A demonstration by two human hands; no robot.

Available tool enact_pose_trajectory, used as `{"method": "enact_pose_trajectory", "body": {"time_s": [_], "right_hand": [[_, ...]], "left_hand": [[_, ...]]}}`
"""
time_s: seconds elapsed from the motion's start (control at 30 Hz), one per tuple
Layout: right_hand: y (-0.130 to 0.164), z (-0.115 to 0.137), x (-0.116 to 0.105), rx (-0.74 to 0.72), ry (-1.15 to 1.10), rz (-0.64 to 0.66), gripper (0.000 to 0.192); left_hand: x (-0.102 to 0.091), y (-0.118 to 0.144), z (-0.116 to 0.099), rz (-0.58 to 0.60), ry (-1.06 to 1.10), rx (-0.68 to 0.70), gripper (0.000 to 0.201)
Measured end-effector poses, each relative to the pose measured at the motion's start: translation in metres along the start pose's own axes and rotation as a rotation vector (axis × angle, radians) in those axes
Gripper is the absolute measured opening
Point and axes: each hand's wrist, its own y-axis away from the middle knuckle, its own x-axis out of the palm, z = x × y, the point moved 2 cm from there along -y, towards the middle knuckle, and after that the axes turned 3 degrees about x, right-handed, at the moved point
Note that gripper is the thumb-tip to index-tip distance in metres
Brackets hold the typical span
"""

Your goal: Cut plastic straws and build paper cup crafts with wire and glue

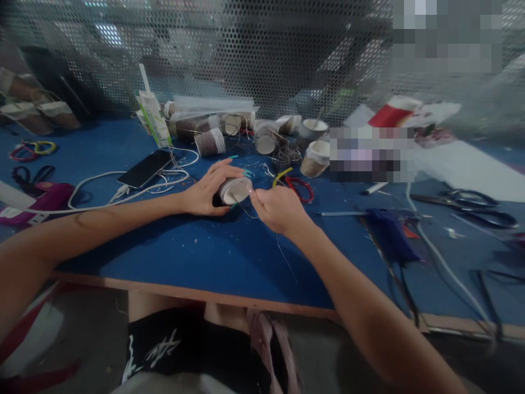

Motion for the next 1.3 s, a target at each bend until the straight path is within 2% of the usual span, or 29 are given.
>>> {"method": "enact_pose_trajectory", "body": {"time_s": [0.2,0.33,0.43,0.57,0.7,0.83,0.97,1.13,1.3], "right_hand": [[0.0,0.003,0.002,-0.006,-0.056,0.035,0.048],[0.0,0.004,0.003,0.023,-0.131,0.056,0.046],[0.001,0.005,0.004,0.034,-0.181,0.05,0.045],[0.003,0.01,0.007,0.055,-0.247,-0.003,0.045],[0.003,0.018,0.01,0.065,-0.319,-0.048,0.046],[0.004,0.023,0.014,0.062,-0.371,-0.071,0.047],[0.004,0.025,0.017,0.06,-0.384,-0.09,0.048],[0.005,0.031,0.017,0.073,-0.385,-0.117,0.047],[0.009,0.036,0.017,0.129,-0.368,-0.182,0.048]], "left_hand": [[-0.002,0.003,-0.012,-0.036,-0.177,-0.095,0.082],[0.0,0.002,-0.014,-0.039,-0.159,-0.132,0.086],[-0.002,0.001,-0.006,-0.003,-0.077,-0.08,0.076],[-0.006,0.0,0.008,0.049,0.049,0.058,0.063],[-0.006,0.001,0.012,0.054,0.101,0.124,0.079],[-0.005,0.006,0.01,-0.007,0.133,0.144,0.092],[-0.011,0.012,0.007,-0.021,0.204,0.149,0.081],[-0.019,0.014,-0.001,0.138,0.18,0.086,0.05],[-0.023,0.016,-0.011,0.162,0.127,0.005,0.049]]}}
